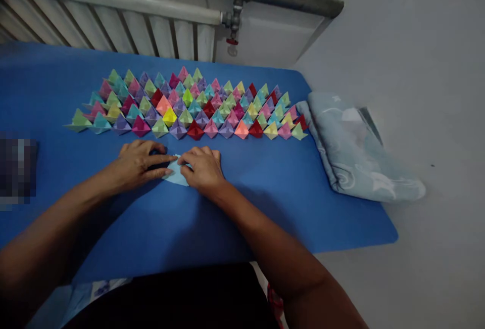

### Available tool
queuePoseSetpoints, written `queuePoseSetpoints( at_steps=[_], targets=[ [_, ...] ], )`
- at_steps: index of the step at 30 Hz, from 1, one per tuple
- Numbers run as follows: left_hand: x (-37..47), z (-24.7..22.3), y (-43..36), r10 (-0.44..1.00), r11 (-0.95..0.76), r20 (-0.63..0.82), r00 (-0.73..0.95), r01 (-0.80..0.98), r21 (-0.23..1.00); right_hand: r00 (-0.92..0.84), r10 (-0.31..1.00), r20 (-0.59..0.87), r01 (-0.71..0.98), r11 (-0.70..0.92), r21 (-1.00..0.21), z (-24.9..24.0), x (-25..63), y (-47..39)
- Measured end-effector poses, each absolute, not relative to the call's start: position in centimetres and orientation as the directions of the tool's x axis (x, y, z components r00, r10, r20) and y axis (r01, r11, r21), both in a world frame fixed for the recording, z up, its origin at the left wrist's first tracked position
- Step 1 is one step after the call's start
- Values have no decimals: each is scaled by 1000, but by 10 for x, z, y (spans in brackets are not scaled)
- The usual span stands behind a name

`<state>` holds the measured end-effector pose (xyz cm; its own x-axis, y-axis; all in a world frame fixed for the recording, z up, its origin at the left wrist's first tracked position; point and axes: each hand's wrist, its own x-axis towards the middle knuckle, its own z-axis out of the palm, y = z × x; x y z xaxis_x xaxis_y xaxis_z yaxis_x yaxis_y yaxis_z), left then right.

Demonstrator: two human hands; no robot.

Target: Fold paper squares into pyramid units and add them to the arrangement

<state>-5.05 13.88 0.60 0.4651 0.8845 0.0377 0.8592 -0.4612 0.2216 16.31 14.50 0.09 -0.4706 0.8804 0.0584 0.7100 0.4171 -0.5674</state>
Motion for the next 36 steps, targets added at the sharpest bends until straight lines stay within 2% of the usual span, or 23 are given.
queuePoseSetpoints(
  at_steps=[6, 10, 13, 17, 19, 21, 22, 24, 26, 29, 32, 36],
  targets=[
    [-32, 31, 181, 796, -531, -176, 580, 807, 256, -479, 869, 127, 671, 455, -586, -5, 166, 146],
    [-22, 42, 193, 764, -537, -268, 586, 809, 239, -405, 893, 197, 556, 412, -722, -8, 174, 151],
    [-14, 48, 194, 785, -443, -332, 523, 848, 290, -332, 909, 253, 414, 381, -827, -11, 179, 156],
    [-9, 49, 193, 796, -308, -408, 447, 880, 362, -291, 919, 266, 320, 356, -878, -13, 182, 159],
    [-12, 49, 191, 799, -237, -411, 440, 858, 456, -260, 934, 247, 279, 318, -906, -11, 184, 160],
    [-19, 48, 184, 829, -32, -406, 385, 757, 653, -193, 962, 195, 199, 233, -952, -8, 187, 161],
    [-22, 48, 179, 851, 107, -407, 332, 649, 753, -155, 976, 151, 145, 174, -974, -6, 189, 161],
    [-28, 48, 166, 896, 363, -423, 133, 327, 872, -87, 995, 47, 17, 49, -999, -3, 192, 160],
    [-29, 47, 150, 924, 371, -383, 24, 194, 908, -70, 996, -53, -89, -59, -994, 0, 192, 158],
    [-18, 42, 127, 932, 356, -351, -86, 50, 933, -167, 975, -149, -152, -175, -973, 3, 186, 150],
    [2, 38, 110, 926, 345, -351, -136, -70, 936, -262, 945, -198, -161, -245, -956, 9, 176, 139],
    [24, 38, 95, 900, 361, -404, -162, -243, 901, -284, 932, -225, -207, -289, -935, 14, 171, 130]
  ],
)
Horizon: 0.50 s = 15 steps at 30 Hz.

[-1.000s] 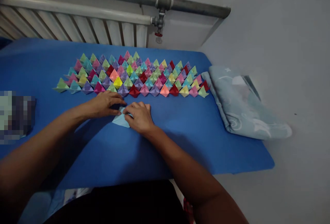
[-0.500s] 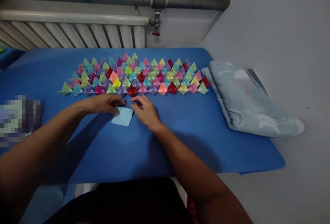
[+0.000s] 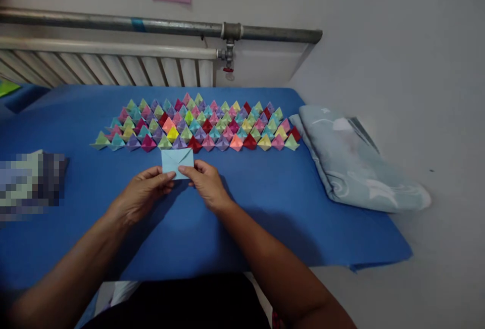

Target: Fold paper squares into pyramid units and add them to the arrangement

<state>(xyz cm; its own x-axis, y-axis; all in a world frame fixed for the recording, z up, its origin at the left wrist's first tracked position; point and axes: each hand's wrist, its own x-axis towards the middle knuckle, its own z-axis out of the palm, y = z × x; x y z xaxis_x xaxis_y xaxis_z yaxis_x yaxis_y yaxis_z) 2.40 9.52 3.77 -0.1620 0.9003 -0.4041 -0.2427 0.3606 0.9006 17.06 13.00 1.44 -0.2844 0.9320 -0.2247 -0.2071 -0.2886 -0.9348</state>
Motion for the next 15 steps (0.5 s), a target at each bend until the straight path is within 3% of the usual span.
queuePoseSetpoints(
  at_steps=[6, 15],
  targets=[
    [33, 31, 86, 911, 356, -396, -117, -261, 897, -245, 941, -235, -160, -278, -947, 15, 174, 126],
    [10, 48, 111, 951, 310, -310, 10, -81, 947, -272, 932, -241, -85, -273, -958, 23, 179, 124]
  ],
)
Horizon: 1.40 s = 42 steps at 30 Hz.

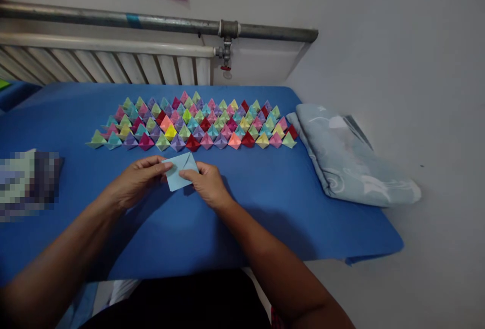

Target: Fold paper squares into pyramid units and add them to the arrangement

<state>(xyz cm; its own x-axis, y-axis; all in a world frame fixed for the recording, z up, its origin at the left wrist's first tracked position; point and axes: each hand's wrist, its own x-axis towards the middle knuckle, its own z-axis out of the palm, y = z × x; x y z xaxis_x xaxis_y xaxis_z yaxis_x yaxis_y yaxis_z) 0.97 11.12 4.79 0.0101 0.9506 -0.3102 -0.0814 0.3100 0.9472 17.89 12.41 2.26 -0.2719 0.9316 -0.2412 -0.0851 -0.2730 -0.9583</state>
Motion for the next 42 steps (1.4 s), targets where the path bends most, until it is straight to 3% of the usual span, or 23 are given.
queuePoseSetpoints(
  at_steps=[6, 19, 22, 25, 28, 30, 32, 35, 38, 42],
  targets=[
    [0, 51, 126, 954, 272, -286, 85, 143, 952, -264, 927, -266, 9, -274, -962, 17, 179, 128],
    [-8, 38, 137, 934, 256, -283, 217, 143, 956, -235, 942, -240, 170, -203, -964, 12, 179, 136],
    [-14, 31, 138, 953, 168, -205, 225, 176, 970, -223, 972, -79, 271, -16, -962, 9, 179, 136],
    [-18, 25, 138, 974, -45, -23, 225, 291, 956, -294, 933, 207, 409, 318, -855, 6, 179, 137],
    [-19, 19, 140, 909, -398, 270, 318, 461, 793, -435, 815, 383, 508, 573, -643, 5, 182, 139],
    [-18, 16, 140, 817, -577, 419, 396, 570, 585, -496, 764, 412, 581, 645, -496, 5, 184, 141],
    [-16, 12, 139, 744, -650, 497, 447, 658, 381, -535, 733, 419, 638, 676, -369, 5, 186, 142],
    [-12, 9, 132, 698, -663, 511, 503, 723, 194, -601, 683, 414, 655, 718, -235, 6, 189, 138],
    [-11, 5, 119, 700, -665, 411, 584, 743, 77, -666, 659, 349, 647, 744, -168, 4, 191, 128],
    [-14, -1, 101, 720, -666, 355, 596, 738, 111, -671, 693, 263, 671, 719, -181, 1, 195, 113]
  ],
)
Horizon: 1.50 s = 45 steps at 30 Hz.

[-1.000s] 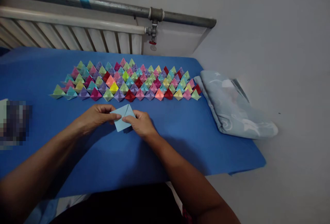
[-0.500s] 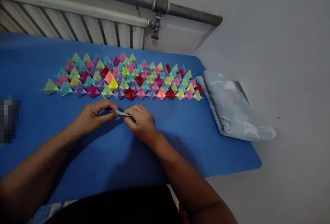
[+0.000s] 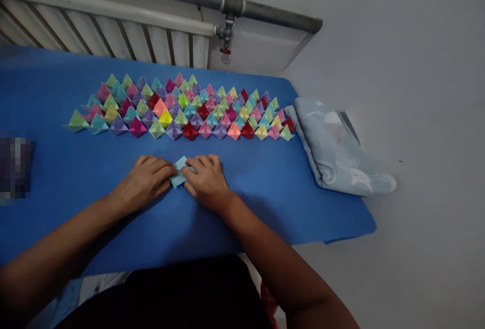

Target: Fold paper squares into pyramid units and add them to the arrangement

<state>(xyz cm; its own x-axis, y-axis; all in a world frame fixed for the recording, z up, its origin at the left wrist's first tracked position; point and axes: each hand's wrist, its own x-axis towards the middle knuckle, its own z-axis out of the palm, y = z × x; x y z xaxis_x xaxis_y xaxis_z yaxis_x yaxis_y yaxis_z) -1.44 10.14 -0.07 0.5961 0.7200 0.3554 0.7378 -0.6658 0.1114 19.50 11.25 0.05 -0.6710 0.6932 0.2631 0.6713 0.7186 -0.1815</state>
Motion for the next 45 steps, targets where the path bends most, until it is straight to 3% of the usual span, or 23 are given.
queuePoseSetpoints(
  at_steps=[11, 18, 26, 45],
  targets=[
    [-24, -5, 104, 739, -661, 384, 554, 706, 255, -462, 850, 254, 738, 527, -421, -6, 203, 101],
    [-23, -7, 112, 844, -530, 311, 438, 771, 352, -333, 918, 214, 736, 395, -550, -7, 201, 109],
    [-18, -6, 121, 934, -357, 194, 301, 825, 438, -249, 949, 193, 773, 315, -551, -5, 194, 115],
    [-12, -12, 122, 928, -350, 234, 289, 894, 279, -236, 958, 162, 832, 285, -476, 0, 189, 116]
  ],
)
